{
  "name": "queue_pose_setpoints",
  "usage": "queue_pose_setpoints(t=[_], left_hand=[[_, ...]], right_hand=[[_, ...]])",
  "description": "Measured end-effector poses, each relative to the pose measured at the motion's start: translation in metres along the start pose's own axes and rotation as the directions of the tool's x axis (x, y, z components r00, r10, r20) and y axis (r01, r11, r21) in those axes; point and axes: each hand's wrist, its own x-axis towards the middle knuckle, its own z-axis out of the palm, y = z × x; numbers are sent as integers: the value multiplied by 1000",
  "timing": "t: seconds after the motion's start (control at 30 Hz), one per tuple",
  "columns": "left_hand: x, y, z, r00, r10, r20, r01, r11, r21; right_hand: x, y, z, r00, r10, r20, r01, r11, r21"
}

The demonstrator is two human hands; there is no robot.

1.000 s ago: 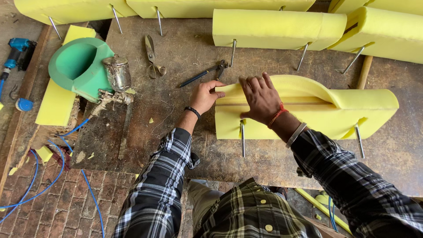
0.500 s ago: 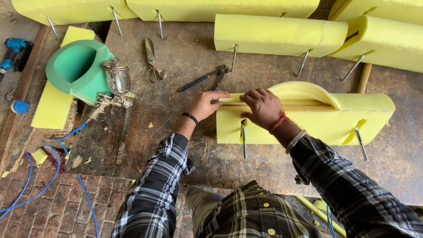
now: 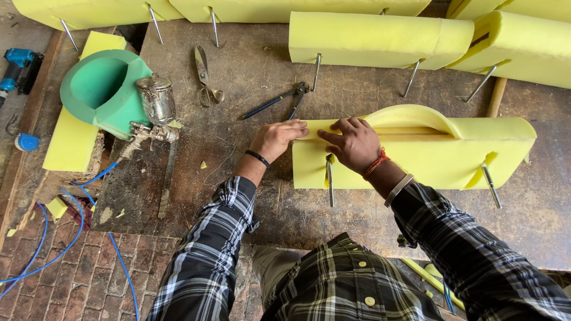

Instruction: The person wraps yellow foam around metal rods, folds and smooths the foam to form cylindrical cushions, and uses a pneumatic nail gun to secure the foam. The person also cuts foam sheets and assembles them into larger cushion blocks.

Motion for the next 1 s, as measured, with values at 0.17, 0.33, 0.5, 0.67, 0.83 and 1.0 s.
queue_pose_setpoints(t=[0.17, 0.33, 0.5, 0.67, 0.83, 1.0], left_hand=[[-1, 10, -27, 975, 1, 224, 1, 1000, -8], [-8, 20, -36, 940, -110, 322, 164, 976, -145], [-17, 7, -4, 987, -121, 106, 140, 969, -203], [-18, -4, 23, 992, -126, 1, 125, 982, -141], [-20, 16, -2, 998, -49, 50, 53, 993, -102], [-10, 49, -5, 985, -162, 54, 169, 972, -162]], right_hand=[[3, -1, -2, 1000, 19, 12, -19, 1000, 9], [3, -5, -7, 997, 49, 67, -51, 998, 34], [5, -7, -9, 997, 44, 59, -45, 999, 20], [8, -7, -8, 987, 105, 119, -110, 993, 32], [9, -6, -8, 989, 103, 106, -109, 992, 57], [6, -5, -6, 989, 110, 100, -117, 991, 70]])
